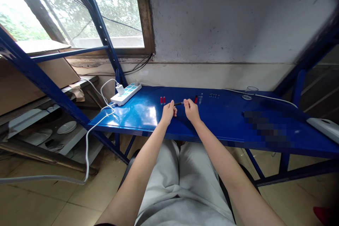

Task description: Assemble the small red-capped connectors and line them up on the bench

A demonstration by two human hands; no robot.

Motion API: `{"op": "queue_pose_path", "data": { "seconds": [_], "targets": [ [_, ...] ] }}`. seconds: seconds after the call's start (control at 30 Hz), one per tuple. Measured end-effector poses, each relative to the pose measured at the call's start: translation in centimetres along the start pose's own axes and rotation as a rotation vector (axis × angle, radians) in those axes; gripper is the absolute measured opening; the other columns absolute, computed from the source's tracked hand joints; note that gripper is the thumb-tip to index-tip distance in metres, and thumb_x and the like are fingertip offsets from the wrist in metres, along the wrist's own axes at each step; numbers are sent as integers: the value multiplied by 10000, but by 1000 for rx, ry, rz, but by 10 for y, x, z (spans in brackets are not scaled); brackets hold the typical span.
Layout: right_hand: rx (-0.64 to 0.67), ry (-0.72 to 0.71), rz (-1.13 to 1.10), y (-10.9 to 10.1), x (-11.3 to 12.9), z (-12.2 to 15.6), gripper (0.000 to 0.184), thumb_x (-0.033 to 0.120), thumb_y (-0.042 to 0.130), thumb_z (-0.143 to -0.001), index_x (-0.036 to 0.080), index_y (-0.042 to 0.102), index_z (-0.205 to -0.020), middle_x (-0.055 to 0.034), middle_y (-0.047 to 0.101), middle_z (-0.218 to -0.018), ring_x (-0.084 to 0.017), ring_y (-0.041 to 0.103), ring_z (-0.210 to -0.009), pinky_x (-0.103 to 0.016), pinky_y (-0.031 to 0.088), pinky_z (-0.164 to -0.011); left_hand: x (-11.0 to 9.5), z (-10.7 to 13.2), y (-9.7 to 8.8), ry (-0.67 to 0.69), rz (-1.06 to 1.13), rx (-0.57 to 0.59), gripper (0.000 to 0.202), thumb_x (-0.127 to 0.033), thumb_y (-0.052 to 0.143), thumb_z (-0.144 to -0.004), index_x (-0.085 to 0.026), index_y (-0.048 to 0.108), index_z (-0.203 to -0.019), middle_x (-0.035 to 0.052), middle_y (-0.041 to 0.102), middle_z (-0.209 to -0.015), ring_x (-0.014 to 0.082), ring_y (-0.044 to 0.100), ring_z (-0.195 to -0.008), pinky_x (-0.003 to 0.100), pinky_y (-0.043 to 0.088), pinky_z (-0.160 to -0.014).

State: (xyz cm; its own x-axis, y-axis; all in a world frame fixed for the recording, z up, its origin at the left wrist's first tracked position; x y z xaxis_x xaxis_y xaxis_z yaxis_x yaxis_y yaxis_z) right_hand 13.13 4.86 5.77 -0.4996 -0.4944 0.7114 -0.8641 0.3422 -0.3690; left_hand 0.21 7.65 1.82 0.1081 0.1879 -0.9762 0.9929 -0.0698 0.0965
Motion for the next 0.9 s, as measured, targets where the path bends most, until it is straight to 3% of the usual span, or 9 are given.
{"op": "queue_pose_path", "data": {
  "seconds": [0.17,0.4,0.57,0.7,0.9],
  "targets": [
    [-12,8,-9,-3,1,0,412,529,275,-885,226,355,-618,30,341,-512,-117,341,-466,-259,263,-487,5,-2,-7,-44,28,-57,447,-523,436,-809,-177,364,-535,-29,434,-426,58,389,-351,195,331,-380],
    [-96,30,-33,-11,0,1,368,510,307,-882,220,434,-695,19,410,-561,-119,386,-500,-258,312,-513,3,-5,-17,14,64,-137,346,-481,443,-824,-159,478,-701,-41,492,-541,37,398,-338,184,309,-360],
    [-125,-13,-68,-13,1,-2,331,479,350,-874,200,527,-858,-57,541,-814,-144,489,-669,-263,388,-572,2,-4,-9,23,14,-51,278,-422,554,-773,-148,513,-798,-29,560,-601,32,430,-353,174,311,-372],
    [-22,-65,-98,0,1,-6,310,467,429,-839,187,563,-847,-83,544,-944,-152,525,-752,-258,409,-576,-2,-1,0,25,15,31,330,-441,592,-734,-134,532,-839,13,625,-680,42,474,-379,178,324,-379],
    [234,57,-191,26,-13,-3,291,458,520,-769,179,554,-842,-52,585,-841,-132,525,-642,-270,426,-579,-6,-3,-10,93,33,-77,335,-458,581,-740,-141,553,-845,-31,541,-616,32,446,-366,177,325,-377]
  ]
}}
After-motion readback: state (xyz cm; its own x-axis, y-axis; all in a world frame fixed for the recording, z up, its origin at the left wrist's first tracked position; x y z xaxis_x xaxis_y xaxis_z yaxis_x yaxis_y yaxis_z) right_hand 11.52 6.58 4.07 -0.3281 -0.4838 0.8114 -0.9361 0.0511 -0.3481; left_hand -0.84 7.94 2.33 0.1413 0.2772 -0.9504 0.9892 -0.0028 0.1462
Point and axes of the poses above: each hand's wrist, its own z-axis away from the middle knuckle, its own y-axis out of the palm, x = y × z, the point moved 8 cm from there along -z, towards the middle knuckle
